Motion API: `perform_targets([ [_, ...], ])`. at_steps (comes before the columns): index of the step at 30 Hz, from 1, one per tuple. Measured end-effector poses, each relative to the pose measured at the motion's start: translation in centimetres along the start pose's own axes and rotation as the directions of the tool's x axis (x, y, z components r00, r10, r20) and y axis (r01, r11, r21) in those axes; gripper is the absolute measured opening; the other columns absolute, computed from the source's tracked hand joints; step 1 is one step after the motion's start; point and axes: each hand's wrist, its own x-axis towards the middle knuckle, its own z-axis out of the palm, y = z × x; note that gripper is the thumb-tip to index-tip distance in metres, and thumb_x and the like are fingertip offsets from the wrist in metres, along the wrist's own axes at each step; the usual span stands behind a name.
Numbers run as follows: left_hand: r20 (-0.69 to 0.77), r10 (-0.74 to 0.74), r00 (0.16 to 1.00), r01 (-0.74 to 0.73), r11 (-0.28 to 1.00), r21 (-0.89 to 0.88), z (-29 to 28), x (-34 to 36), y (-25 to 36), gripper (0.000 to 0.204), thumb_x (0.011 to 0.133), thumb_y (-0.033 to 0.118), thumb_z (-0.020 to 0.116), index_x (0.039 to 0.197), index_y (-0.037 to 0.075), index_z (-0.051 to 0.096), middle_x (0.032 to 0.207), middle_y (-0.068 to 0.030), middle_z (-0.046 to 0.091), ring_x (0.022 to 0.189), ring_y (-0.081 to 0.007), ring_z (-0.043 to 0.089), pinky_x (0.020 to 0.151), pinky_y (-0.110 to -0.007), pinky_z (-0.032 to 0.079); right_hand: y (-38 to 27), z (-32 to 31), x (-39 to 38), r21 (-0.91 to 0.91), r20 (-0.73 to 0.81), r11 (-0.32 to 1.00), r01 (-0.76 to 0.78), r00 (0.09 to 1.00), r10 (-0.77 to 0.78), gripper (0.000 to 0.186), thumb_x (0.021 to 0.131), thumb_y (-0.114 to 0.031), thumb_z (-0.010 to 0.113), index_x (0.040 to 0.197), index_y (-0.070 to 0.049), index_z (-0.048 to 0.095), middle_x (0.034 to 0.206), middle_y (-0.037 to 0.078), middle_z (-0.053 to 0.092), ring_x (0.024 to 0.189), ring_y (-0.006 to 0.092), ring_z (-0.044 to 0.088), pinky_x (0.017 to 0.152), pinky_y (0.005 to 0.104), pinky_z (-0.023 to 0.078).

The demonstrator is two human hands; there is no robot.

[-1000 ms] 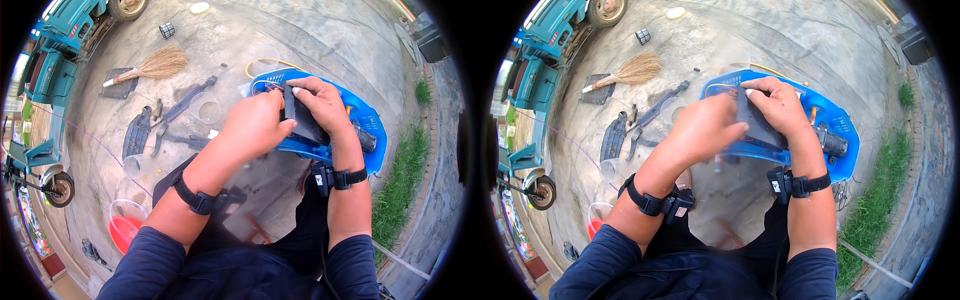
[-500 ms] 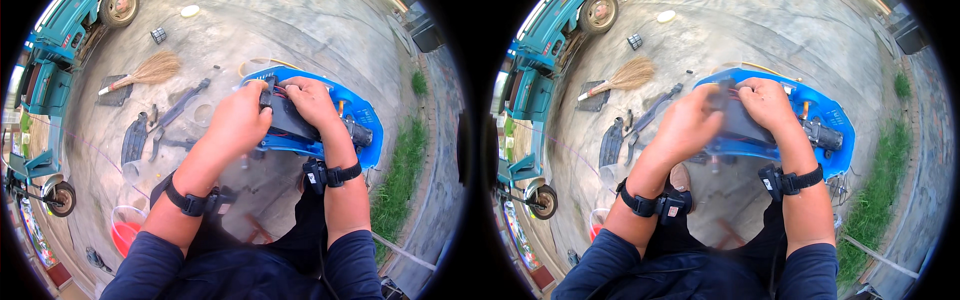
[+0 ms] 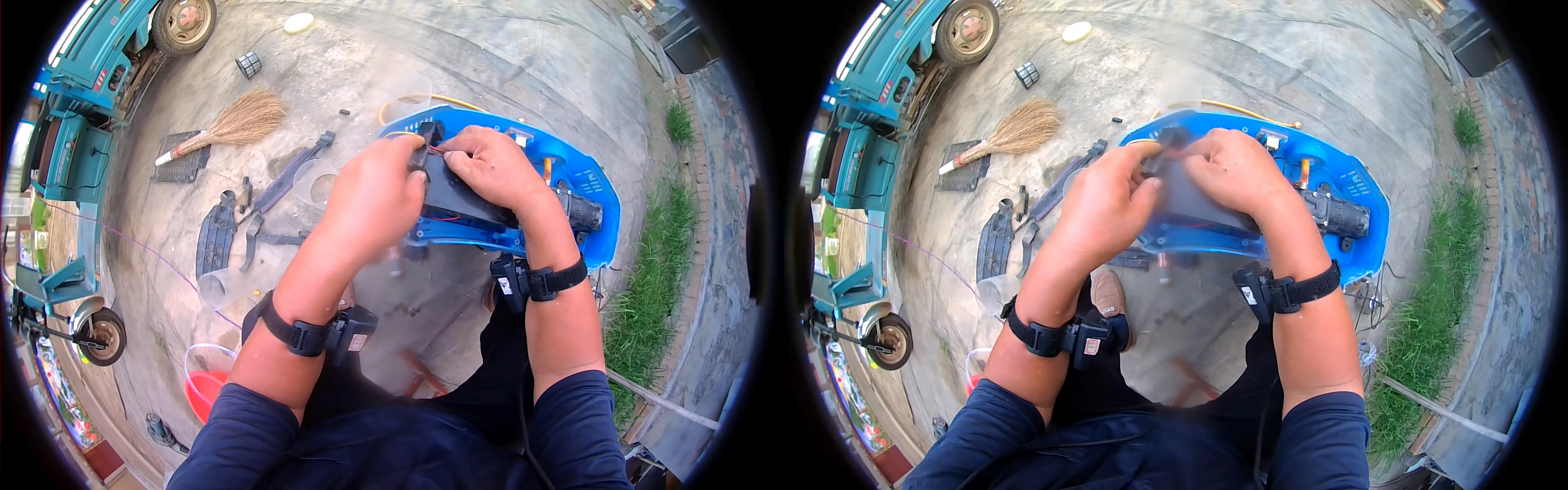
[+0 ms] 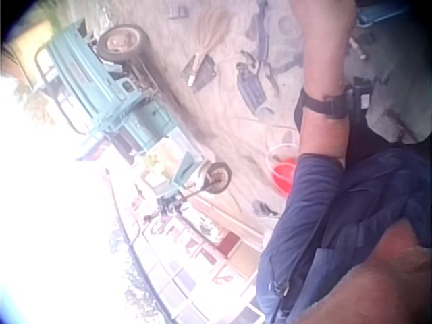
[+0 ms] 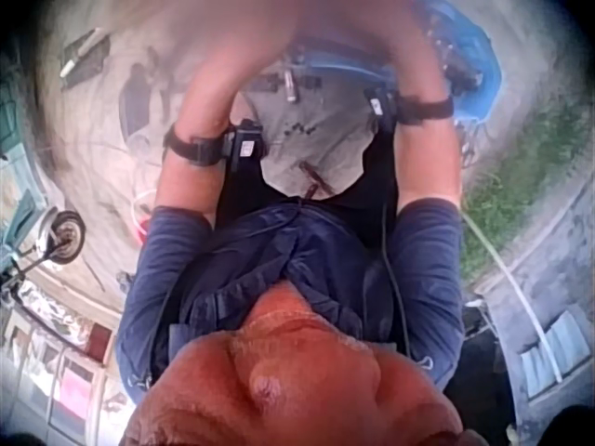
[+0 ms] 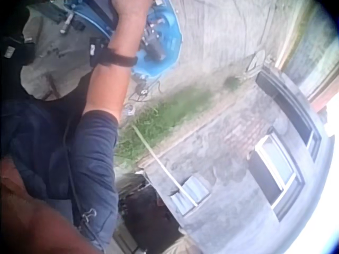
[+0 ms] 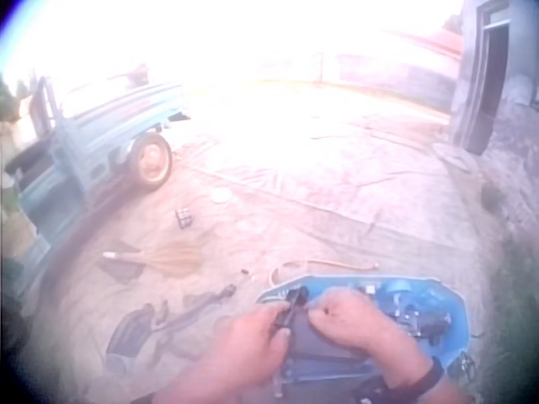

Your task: The person works on a blue plastic housing containing a pump and wiring, first handling wires, then placing a black battery into the housing, and finally fitting a black plastic cover over the components.

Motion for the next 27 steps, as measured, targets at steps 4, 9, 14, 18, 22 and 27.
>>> perform_targets([
  [4,-0.004,0.023,1.0,-0.023,1.0,0.02,0.2,0.0,0.1,0.039,0.09,0.013,0.071,0.128,0.004,0.069,0.104,-0.02,0.072,0.091,-0.0372,0.071,0.083,-0.045,0.057,0.1,-0.1,-0.2,-0.002,0.021,0.995,0.103,0.995,-0.103,0.033,0.092,-0.018,0.058,0.11,-0.002,0.08,0.102,0.019,0.074,0.102,0.0347,0.068,0.092,0.0418,0.055],
  [9,0.066,0.091,0.994,-0.098,0.987,0.125,-0.1,0.0,0.4,0.037,0.091,0.013,0.068,0.126,0.002,0.068,0.113,-0.0227,0.07,0.1,-0.0434,0.07,0.089,-0.051,0.058,-0.4,-0.5,-0.2,-0.002,0.045,0.994,0.112,0.993,-0.112,0.033,0.092,-0.018,0.058,0.109,0.0,0.079,0.104,0.019,0.075,0.102,0.0348,0.068,0.093,0.0418,0.055],
  [14,0.063,0.094,0.994,-0.102,0.985,0.139,0.1,0.0,0.3,0.037,0.091,0.013,0.069,0.126,0.004,0.07,0.112,-0.0224,0.071,0.099,-0.0426,0.07,0.088,-0.05,0.058,-0.2,-0.3,-0.2,-0.012,0.049,0.994,0.108,0.993,-0.108,0.033,0.092,-0.019,0.059,0.108,0.001,0.079,0.105,0.019,0.075,0.103,0.0348,0.069,0.093,0.0415,0.055],
  [18,0.098,0.091,0.991,-0.101,0.99,0.103,-0.5,0.1,0.6,0.039,0.089,0.011,0.071,0.127,0.005,0.071,0.11,-0.0212,0.072,0.1,-0.0417,0.07,0.089,-0.048,0.057,0.6,0.4,-0.3,-0.011,-0.081,0.991,0.131,0.988,-0.131,0.034,0.088,-0.023,0.059,0.105,-0.003,0.08,0.098,0.022,0.074,0.095,0.0391,0.069,0.087,0.0452,0.056],
  [22,0.117,0.078,0.99,-0.089,0.992,0.092,-0.5,0.2,0.2,0.041,0.088,0.011,0.073,0.129,0.004,0.07,0.109,-0.0212,0.072,0.099,-0.0413,0.07,0.088,-0.048,0.057,0.6,0.2,-0.2,-0.023,-0.065,0.984,0.176,0.982,-0.177,0.036,0.082,-0.032,0.063,0.1,-0.007,0.081,0.095,0.024,0.074,0.089,0.0428,0.069,0.081,0.0483,0.057],
  [27,0.139,0.034,0.99,-0.042,0.998,0.055,-1.0,0.5,0.3,0.041,0.087,0.009,0.074,0.128,0.004,0.071,0.11,-0.0204,0.073,0.098,-0.0375,0.072,0.087,-0.044,0.057,0.2,-0.6,-0.9,-0.051,0.036,0.965,0.255,0.967,-0.254,0.051,0.072,-0.041,0.083,0.106,-0.003,0.078,0.105,0.023,0.074,0.1,0.0404,0.068,0.088,0.0471,0.056],
])
